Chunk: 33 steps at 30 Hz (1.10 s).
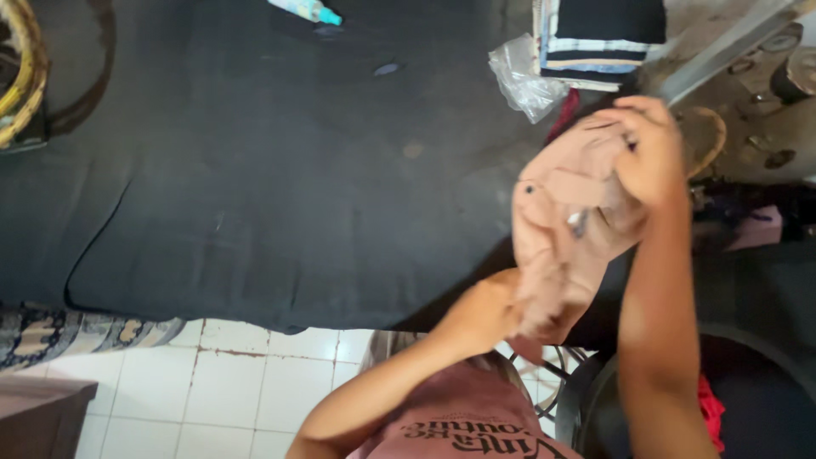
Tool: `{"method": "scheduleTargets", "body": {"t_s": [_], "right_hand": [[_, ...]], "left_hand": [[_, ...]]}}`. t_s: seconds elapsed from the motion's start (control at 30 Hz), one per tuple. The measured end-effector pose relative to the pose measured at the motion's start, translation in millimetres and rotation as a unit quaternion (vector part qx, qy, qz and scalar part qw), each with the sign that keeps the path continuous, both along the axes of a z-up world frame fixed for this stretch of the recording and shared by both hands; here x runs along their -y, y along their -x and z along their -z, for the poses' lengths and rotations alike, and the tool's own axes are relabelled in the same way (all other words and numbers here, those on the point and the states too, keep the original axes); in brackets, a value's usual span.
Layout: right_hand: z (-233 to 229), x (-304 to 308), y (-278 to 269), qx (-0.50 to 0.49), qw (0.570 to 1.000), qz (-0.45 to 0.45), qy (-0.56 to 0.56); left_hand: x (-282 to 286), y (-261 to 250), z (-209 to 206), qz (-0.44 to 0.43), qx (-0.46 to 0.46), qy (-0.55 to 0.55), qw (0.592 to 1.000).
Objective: The person folds a black shirt, a pink shirt, and a red shirt on a dark work surface. They smooth and align each garment before folding it into a compact rectangle and stacking them.
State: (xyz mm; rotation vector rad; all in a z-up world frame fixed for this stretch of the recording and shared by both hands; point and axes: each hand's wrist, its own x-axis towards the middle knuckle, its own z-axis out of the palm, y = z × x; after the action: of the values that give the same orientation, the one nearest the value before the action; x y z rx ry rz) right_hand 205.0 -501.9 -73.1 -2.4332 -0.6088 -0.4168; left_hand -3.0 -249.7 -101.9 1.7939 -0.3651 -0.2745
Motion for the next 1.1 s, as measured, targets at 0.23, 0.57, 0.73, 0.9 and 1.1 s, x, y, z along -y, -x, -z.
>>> {"method": "scheduleTargets", "body": {"t_s": [0.23, 0.57, 0.73, 0.9, 1.1], "right_hand": [[55, -77, -43, -0.092, 0.994, -0.053, -0.04], [125, -198, -91, -0.285, 0.91, -0.197, -0.225], [137, -218, -102, -0.289, 0.915, -0.166, -0.225], [125, -236, -119, -0.246, 0.932, -0.146, -0.224], [132, -286, -119, -0.206, 0.948, -0.174, -0.17]], "left_hand": [[-77, 12, 7, -0.208, -0.083, -0.157, 0.962], [-142, 30, 60, -0.418, -0.099, -0.226, 0.874], [-153, 30, 69, -0.453, -0.153, -0.165, 0.863], [-162, 27, 67, -0.502, -0.178, -0.144, 0.834], [-182, 35, 63, -0.529, -0.181, -0.195, 0.806]]}}
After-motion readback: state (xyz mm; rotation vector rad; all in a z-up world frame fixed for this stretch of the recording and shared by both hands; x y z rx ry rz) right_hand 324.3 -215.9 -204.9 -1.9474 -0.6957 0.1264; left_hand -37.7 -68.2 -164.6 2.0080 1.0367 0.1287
